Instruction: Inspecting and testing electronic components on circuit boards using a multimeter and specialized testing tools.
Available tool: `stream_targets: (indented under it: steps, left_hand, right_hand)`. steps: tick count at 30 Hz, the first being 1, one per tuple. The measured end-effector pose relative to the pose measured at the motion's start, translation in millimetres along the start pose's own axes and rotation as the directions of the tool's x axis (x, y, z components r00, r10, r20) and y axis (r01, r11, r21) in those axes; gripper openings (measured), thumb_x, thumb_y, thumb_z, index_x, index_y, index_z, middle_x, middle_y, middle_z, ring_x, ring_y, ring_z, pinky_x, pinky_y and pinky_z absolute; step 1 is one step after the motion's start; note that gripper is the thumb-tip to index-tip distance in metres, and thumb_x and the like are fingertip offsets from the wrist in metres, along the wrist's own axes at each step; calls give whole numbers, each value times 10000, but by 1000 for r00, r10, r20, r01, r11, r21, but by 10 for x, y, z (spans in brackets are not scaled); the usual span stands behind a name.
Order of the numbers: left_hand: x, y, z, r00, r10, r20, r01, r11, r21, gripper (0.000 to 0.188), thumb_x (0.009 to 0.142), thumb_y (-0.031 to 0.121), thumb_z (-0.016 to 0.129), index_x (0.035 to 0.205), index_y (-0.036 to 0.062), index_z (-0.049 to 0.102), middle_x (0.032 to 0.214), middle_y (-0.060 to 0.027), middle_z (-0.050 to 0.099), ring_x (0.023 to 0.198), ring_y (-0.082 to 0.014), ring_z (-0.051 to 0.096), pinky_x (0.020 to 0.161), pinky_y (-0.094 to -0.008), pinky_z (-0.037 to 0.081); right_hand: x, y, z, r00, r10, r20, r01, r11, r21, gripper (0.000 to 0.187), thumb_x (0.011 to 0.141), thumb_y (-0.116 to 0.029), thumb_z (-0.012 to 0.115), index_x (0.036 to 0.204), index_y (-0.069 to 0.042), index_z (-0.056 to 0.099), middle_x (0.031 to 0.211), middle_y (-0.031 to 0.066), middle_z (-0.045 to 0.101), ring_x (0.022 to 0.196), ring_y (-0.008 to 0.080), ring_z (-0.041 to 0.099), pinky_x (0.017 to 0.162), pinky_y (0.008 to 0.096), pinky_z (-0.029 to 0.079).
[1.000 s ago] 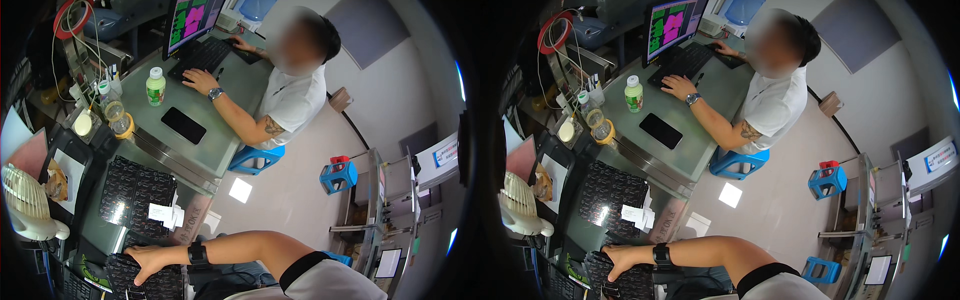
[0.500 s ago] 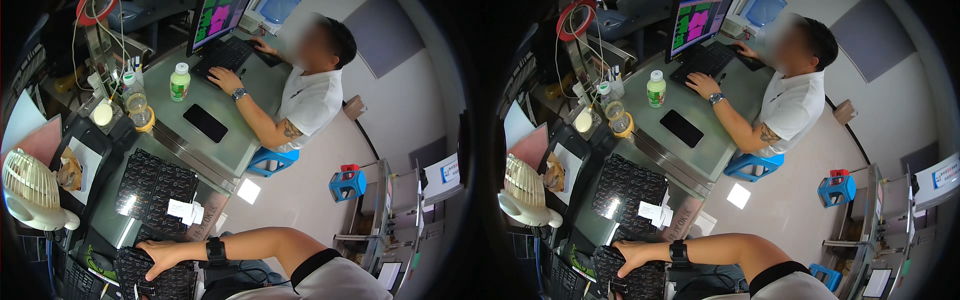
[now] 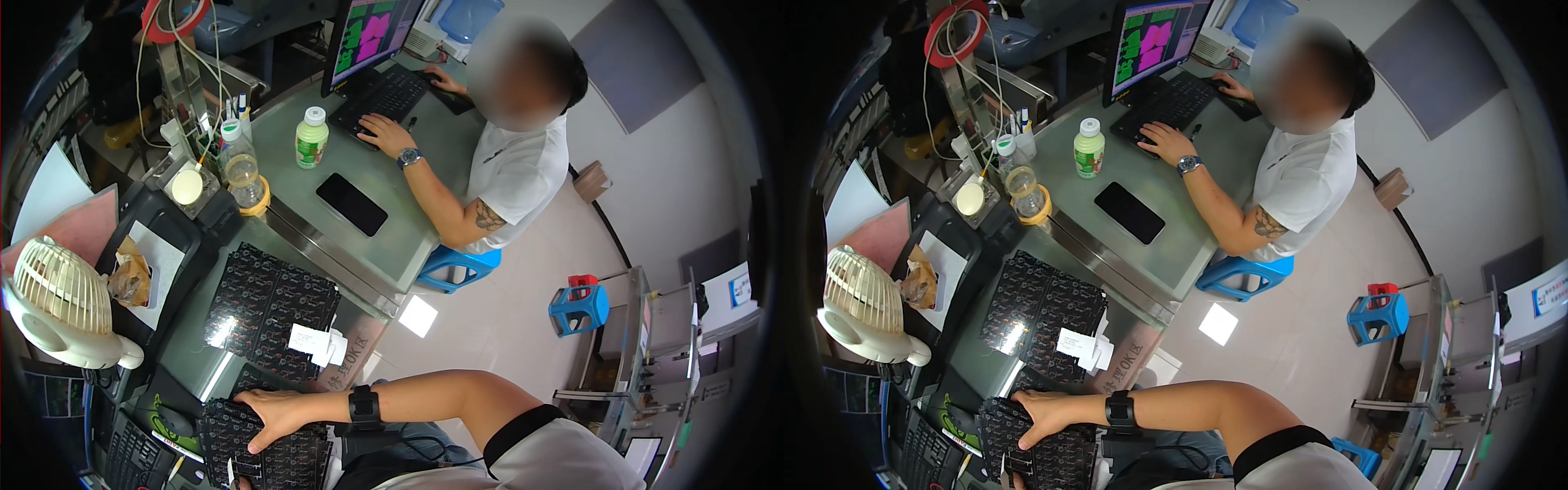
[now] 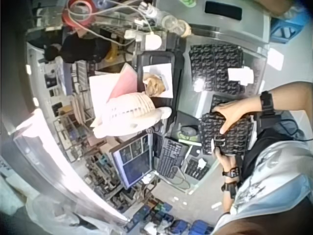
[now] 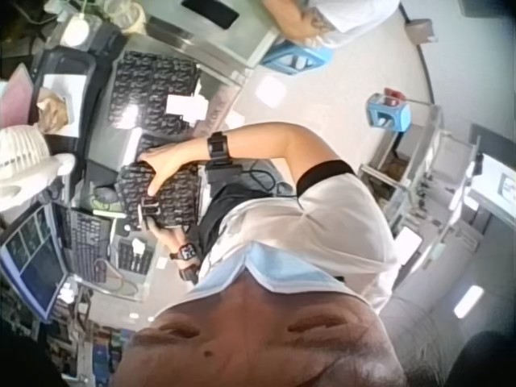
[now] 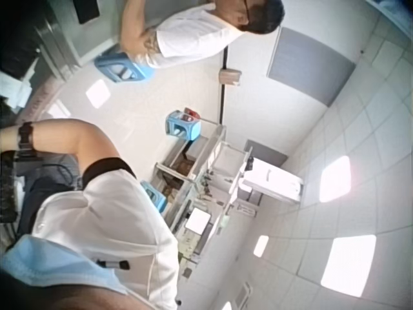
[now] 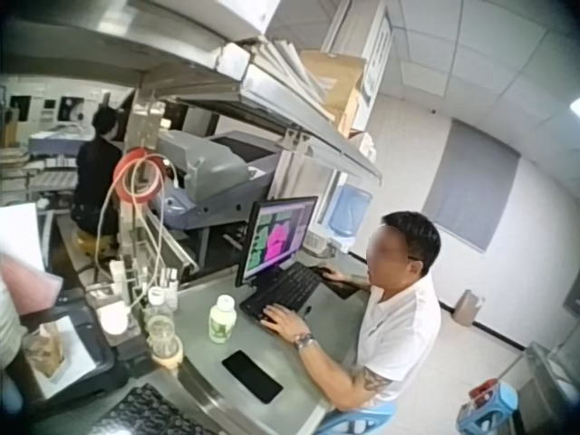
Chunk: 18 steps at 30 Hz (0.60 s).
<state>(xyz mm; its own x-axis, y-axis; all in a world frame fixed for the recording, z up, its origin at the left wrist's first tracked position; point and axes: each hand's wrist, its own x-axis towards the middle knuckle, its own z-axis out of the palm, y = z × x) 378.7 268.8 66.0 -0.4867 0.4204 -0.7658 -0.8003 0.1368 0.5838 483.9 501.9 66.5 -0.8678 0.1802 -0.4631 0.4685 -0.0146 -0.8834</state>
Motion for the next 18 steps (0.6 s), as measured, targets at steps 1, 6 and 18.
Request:
stream_targets:
  steps: [1,6,18]
  left_hand:
    - [4,1,-5,1000,5,-2,-5,1000,0,562,942,381,433,1370,16,434,1403,-179,446,1280,-330,436,1088,-472,343]
    - [48,-29,-71,1000,-14,27,14,1000,0,571,938,387,438,1375,20,429,1404,-180,443,1278,-333,436,1080,-482,352]
    - [90,-46,-106,999,12,43,-12,1000,3,577,936,393,455,1374,18,423,1393,-186,450,1277,-344,433,1080,-494,355]
  right_hand:
    - [-10,-13,-7,1000,6,-2,-6,1000,-4,1060,685,-510,761,1408,69,246,1407,271,359,1302,376,398,1056,404,355]
    - [-45,-52,-31,1000,9,-8,-10,1000,-22,1063,690,-525,751,1415,60,239,1403,266,368,1299,376,402,1055,405,353]
    - [-25,-45,-27,1000,-7,-5,6,1000,-10,1053,690,-514,757,1407,71,254,1405,263,366,1304,368,397,1071,387,341]
